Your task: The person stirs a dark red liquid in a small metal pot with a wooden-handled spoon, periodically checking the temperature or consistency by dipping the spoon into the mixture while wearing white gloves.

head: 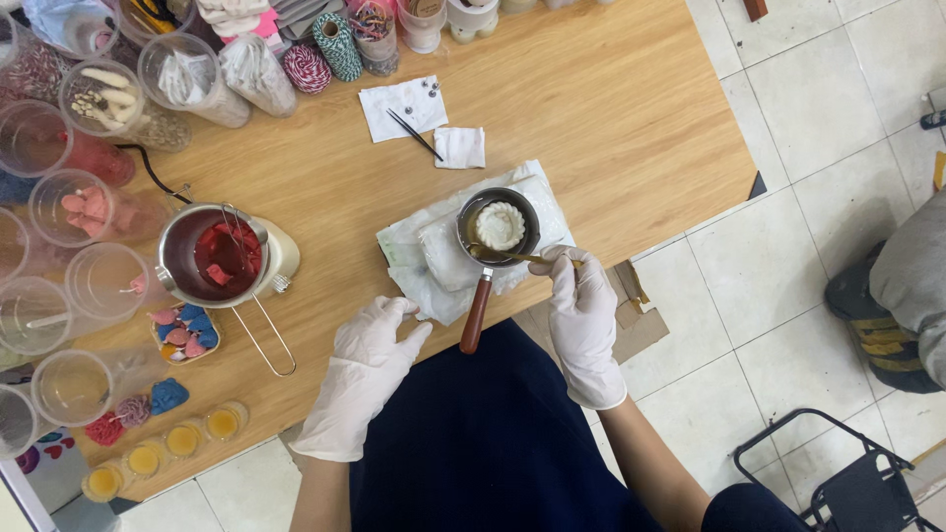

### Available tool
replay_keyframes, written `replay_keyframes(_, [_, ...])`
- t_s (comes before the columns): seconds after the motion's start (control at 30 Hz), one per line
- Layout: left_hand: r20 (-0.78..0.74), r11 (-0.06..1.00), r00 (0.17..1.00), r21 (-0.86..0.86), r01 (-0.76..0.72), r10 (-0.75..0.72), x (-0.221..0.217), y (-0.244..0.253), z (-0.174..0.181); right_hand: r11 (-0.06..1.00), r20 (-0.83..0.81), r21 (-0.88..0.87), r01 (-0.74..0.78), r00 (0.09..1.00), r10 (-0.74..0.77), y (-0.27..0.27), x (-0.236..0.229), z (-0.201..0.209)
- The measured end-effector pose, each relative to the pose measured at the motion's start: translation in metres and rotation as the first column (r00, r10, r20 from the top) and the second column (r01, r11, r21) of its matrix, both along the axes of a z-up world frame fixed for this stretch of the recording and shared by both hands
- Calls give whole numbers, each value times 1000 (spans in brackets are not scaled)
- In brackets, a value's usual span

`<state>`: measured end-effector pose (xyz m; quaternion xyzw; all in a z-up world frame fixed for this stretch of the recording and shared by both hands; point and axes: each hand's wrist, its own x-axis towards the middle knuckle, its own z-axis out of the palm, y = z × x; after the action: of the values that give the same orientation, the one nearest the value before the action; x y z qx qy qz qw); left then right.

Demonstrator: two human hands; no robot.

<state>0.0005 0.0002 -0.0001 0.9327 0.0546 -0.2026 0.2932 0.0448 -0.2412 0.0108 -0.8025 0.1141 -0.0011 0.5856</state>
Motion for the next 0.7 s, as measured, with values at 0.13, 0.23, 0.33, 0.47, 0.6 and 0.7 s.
replay_keyframes(0.13, [13, 1000, 1000, -10, -10, 10, -2, 0, -3, 984, -39, 172, 49, 998, -43, -7, -1, -13])
replay_keyframes(0.23, [9, 1000, 1000, -1, -4, 4, -2, 0, -4, 986, -42, 157, 57, 998, -51, -10, -1, -19])
replay_keyframes(0.33, [34, 1000, 999, -18, -11, 12, -1, -2, -2, 978, -21, 206, 24, 1000, -20, -12, -2, -21])
replay_keyframes(0.47, [1, 1000, 1000, -5, -15, 15, 0, -2, 0, 966, 13, 247, 73, 997, -79, -13, 2, -20])
replay_keyframes(0.6, [17, 1000, 1000, -20, -12, 12, -1, -1, 1, 978, 77, 209, 25, 996, -42, -14, 1, -10])
replay_keyframes(0.7, [1, 999, 1000, -33, -9, 9, -2, 0, 4, 903, 270, -420, -87, 938, 216, -14, -4, 3])
